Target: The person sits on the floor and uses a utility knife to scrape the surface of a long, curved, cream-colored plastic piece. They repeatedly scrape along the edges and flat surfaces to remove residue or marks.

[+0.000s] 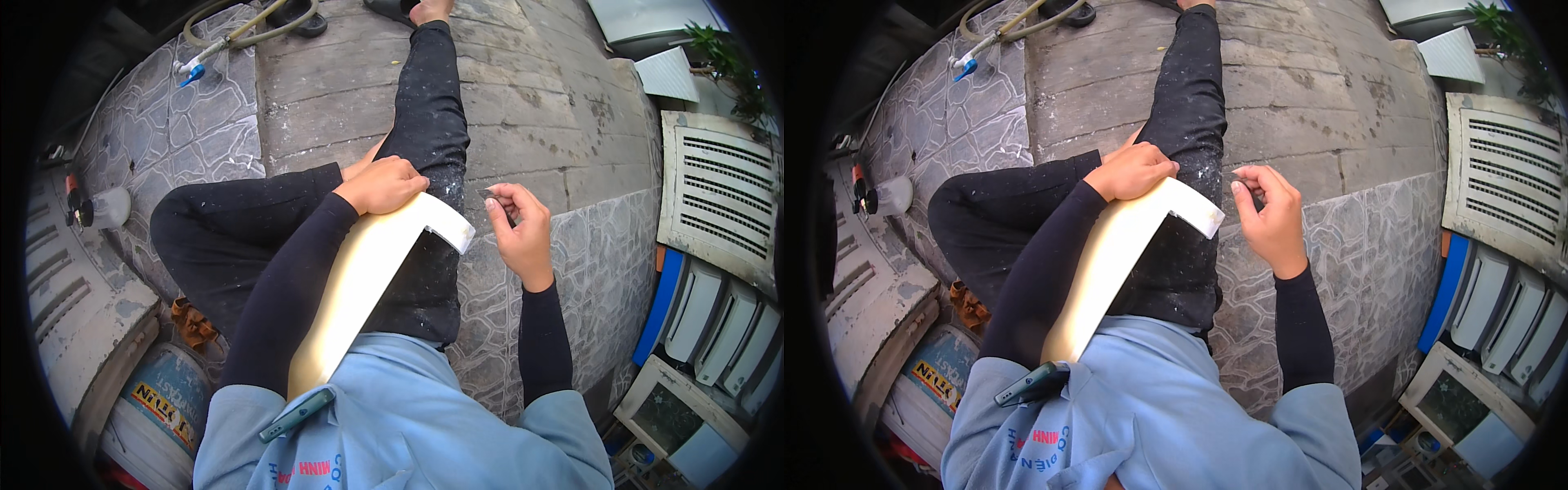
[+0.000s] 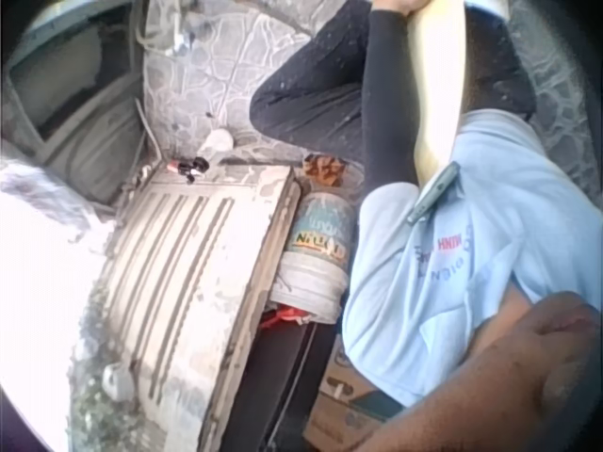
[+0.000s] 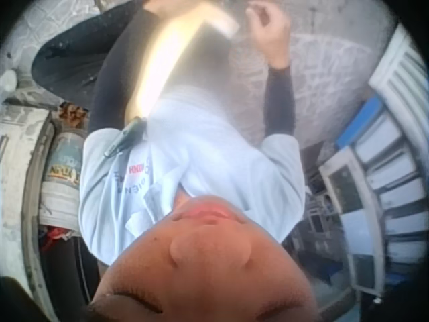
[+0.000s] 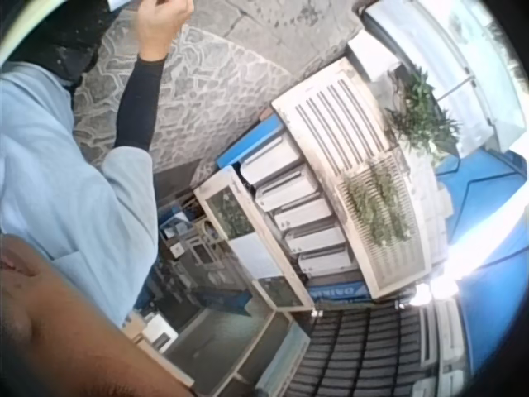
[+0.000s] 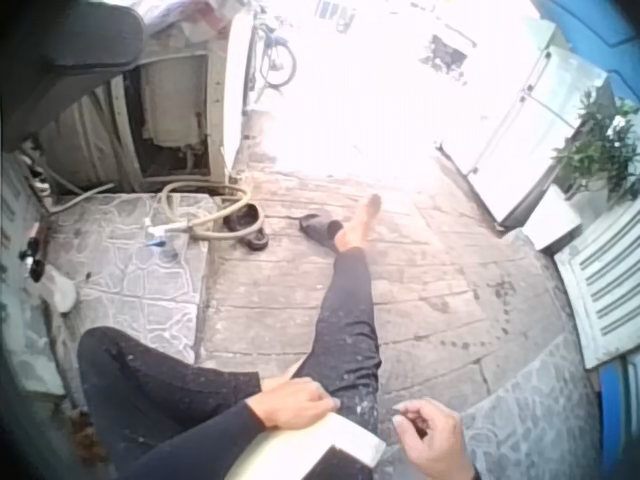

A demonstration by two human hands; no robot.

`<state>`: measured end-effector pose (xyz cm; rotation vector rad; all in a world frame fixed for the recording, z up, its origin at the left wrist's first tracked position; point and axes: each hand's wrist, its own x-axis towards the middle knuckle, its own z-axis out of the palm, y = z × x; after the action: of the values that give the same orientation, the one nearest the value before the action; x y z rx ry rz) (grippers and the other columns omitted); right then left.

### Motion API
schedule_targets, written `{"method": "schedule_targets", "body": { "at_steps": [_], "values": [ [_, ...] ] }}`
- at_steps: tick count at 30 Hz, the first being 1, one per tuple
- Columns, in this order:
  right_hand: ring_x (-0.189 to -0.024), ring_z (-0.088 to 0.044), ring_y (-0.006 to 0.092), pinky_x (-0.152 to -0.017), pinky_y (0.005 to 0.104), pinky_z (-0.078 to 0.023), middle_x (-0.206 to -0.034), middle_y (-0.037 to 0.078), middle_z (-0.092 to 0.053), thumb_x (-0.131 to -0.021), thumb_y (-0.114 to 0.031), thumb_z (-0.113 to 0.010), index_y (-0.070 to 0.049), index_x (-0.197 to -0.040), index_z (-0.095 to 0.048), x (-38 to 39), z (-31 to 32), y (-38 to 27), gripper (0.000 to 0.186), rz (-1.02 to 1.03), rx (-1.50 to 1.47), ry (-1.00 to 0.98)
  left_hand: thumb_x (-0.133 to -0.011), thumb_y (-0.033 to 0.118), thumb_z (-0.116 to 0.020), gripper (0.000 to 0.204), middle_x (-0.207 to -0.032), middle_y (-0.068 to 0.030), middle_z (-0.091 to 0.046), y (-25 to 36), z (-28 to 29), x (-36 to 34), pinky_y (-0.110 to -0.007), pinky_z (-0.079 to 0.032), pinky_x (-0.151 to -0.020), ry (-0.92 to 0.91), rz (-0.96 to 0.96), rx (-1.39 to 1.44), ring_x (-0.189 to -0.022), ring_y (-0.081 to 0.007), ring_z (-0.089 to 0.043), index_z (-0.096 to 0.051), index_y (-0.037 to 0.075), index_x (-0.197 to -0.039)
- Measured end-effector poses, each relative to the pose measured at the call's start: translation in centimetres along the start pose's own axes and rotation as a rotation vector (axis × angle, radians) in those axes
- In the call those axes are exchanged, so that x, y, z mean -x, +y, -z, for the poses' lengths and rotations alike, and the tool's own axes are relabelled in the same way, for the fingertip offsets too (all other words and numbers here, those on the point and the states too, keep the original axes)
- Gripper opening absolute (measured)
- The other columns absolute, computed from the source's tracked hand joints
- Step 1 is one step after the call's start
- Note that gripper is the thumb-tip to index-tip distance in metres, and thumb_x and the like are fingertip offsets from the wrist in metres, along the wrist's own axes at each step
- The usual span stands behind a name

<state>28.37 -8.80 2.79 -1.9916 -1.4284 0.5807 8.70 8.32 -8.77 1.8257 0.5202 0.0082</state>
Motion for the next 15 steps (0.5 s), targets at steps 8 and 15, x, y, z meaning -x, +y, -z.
{"method": "schedule_targets", "body": {
  "at_steps": [8, 15],
  "values": [
    [-0.091, -0.073, 0.0269, -0.081, 0.0374, -0.055, -0.098, 0.009, -0.076, -0.092, -0.002, -0.076, -0.004, -0.103, -0.079, -3.8, 0.9, 0.1, 0.012, 0.239, -0.139, -0.334, -0.106, 0.036, -0.053, 0.05, -0.089, -0.0276, -0.076, 0.3, 0.1, -0.1, -0.052, -0.054, -0.085, -0.019, -0.006, 0.003, -0.085, -0.0432, -0.073, -0.079, -0.004, -0.091],
    [-0.097, -0.069, 0.0229, -0.092, 0.0395, -0.048, -0.099, 0.0, -0.072, -0.088, -0.006, -0.078, -0.017, -0.101, -0.083, -5.3, 0.7, 0.0, 0.018, 0.489, 0.165, -0.438, -0.107, 0.036, -0.054, 0.05, -0.089, -0.0279, -0.076, -0.1, 0.0, -0.1, -0.052, -0.055, -0.085, -0.016, 0.0, 0.012, -0.085, -0.0431, -0.073, -0.08, -0.004, -0.093]
  ]
}}
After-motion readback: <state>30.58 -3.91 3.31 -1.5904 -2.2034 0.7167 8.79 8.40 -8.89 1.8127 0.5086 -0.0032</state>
